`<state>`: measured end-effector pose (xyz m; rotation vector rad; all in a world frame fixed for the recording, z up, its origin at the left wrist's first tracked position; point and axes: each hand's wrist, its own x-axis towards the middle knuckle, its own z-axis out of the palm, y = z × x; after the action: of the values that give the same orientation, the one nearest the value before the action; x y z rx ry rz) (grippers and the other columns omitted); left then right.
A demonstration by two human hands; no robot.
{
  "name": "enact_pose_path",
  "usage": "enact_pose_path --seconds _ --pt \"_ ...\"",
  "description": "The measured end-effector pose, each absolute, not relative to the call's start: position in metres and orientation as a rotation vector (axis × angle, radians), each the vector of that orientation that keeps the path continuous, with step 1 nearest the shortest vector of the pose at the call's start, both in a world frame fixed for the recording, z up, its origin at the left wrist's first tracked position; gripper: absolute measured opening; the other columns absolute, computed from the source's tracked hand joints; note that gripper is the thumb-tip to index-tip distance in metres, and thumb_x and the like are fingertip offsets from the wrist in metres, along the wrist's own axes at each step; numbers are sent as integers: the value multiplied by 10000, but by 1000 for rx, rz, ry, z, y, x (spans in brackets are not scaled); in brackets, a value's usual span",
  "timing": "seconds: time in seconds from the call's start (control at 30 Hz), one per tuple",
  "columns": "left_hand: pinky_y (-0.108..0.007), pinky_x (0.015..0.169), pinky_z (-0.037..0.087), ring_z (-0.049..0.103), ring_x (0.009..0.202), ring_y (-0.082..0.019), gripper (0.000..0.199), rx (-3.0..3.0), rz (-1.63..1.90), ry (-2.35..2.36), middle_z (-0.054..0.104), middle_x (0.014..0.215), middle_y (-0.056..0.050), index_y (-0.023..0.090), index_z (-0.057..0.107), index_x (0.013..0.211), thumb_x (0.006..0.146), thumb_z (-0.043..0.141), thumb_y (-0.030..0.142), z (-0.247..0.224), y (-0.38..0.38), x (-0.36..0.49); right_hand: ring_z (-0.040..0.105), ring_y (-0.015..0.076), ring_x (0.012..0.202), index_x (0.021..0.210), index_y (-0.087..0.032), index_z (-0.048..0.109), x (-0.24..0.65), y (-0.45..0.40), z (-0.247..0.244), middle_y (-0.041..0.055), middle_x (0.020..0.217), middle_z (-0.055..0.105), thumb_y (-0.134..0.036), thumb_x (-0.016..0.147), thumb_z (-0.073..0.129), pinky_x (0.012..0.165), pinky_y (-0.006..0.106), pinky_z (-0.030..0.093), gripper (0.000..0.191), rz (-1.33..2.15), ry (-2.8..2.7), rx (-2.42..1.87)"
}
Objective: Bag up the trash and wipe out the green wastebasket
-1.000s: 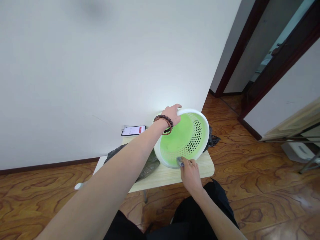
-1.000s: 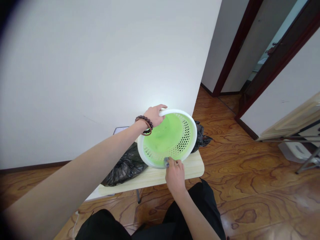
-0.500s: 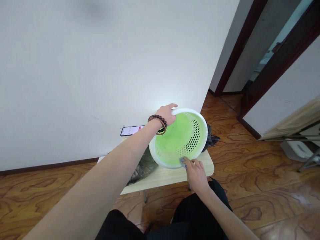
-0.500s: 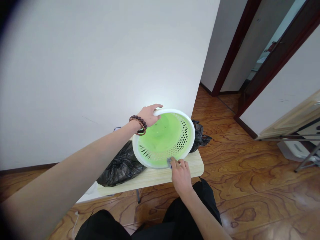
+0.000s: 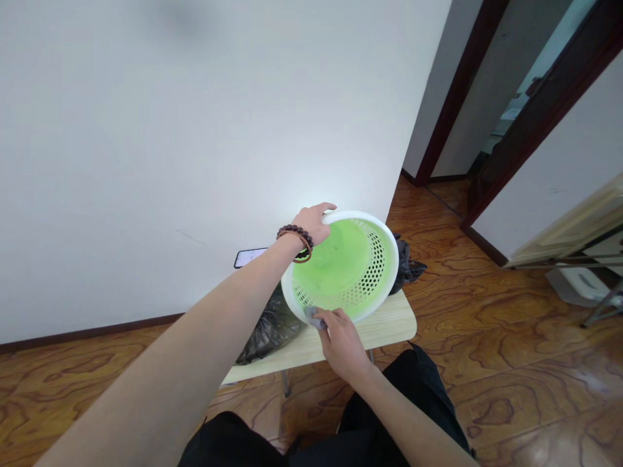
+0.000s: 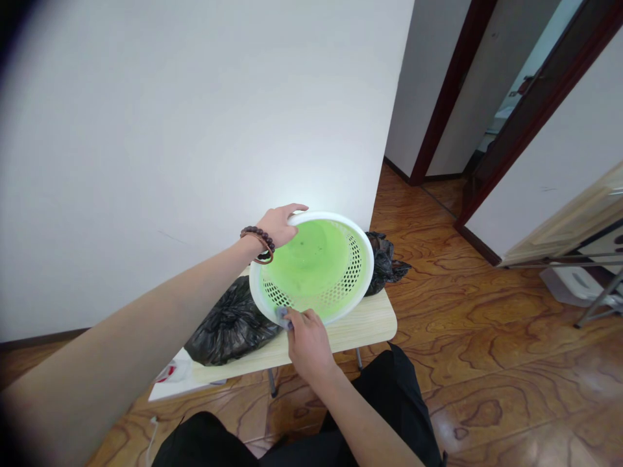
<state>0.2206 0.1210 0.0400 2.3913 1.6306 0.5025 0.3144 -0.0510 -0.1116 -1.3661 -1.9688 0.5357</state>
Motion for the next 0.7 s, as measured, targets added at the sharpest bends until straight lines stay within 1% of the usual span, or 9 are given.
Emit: enact_pose_path --seconds 0.03,0.1,0.2,0.27,0.33,0.4,0.47,0.57,0.7 --pt "-258 655 424 567 763 -161 586 2390 505 1632 632 956 -44 265 480 1190 619 467 133 40 121 220 476 209 919 1068 -191 533 330 -51 -116 62 1025 610 -73 808 396 783 340 383 316 453 -2059 -1416" --pt "-260 655 426 568 768 -162 591 2383 534 1631 632 961 -45 270 489 1181 609 462 123 39 121 219 460 229 930 1071 -169 540 362 -50 -125 82 1123 570 -20 783 373 794 367 362 365 260 -2160 -1550" --pt "-262 667 429 569 766 -160 596 2361 572 1632 636 955 -43 265 490 1181 605 457 114 39 121 219 443 244 963 1018 -164 563 385 -48 -134 94 1193 526 -16 776 371 805 385 347 343 138 -2155 -1681" --pt "-263 682 430 567 777 -161 596 2349 571 1640 635 963 -39 259 487 1186 608 459 117 39 119 220 452 237 953 1029 -167 556 373 -46 -134 96 1122 568 -27 775 384 807 373 354 337 231 -2078 -1679" --pt "-263 698 429 565 796 -163 590 2349 571 1646 633 970 -35 256 489 1184 610 463 119 39 118 220 473 217 923 1060 -174 537 343 -44 -129 80 1015 609 -49 781 398 802 347 373 336 427 -1958 -1590" --pt "-260 700 429 566 797 -162 586 2356 584 1645 633 968 -33 253 491 1180 610 463 117 39 117 220 491 192 913 1012 -186 544 307 -42 -119 65 1009 605 -97 810 397 767 307 402 265 621 -1780 -1463" --pt "-258 677 431 569 768 -160 587 2360 592 1643 640 947 -34 250 489 1181 611 458 114 38 118 220 513 176 870 1030 -182 529 279 -40 -109 74 1002 600 -162 844 384 719 287 421 236 717 -1587 -1404" --pt "-255 653 432 570 744 -160 590 2358 577 1650 646 933 -35 250 491 1181 608 454 114 37 119 219 516 174 881 1046 -187 518 269 -40 -103 75 1040 590 -183 858 368 719 288 424 240 723 -1535 -1350" --pt "-259 694 429 567 797 -164 596 2343 557 1659 637 979 -45 238 492 1187 605 459 114 37 118 213 493 190 909 1039 -199 540 316 -46 -117 51 1031 612 -59 797 396 771 311 395 315 545 -1948 -1424"
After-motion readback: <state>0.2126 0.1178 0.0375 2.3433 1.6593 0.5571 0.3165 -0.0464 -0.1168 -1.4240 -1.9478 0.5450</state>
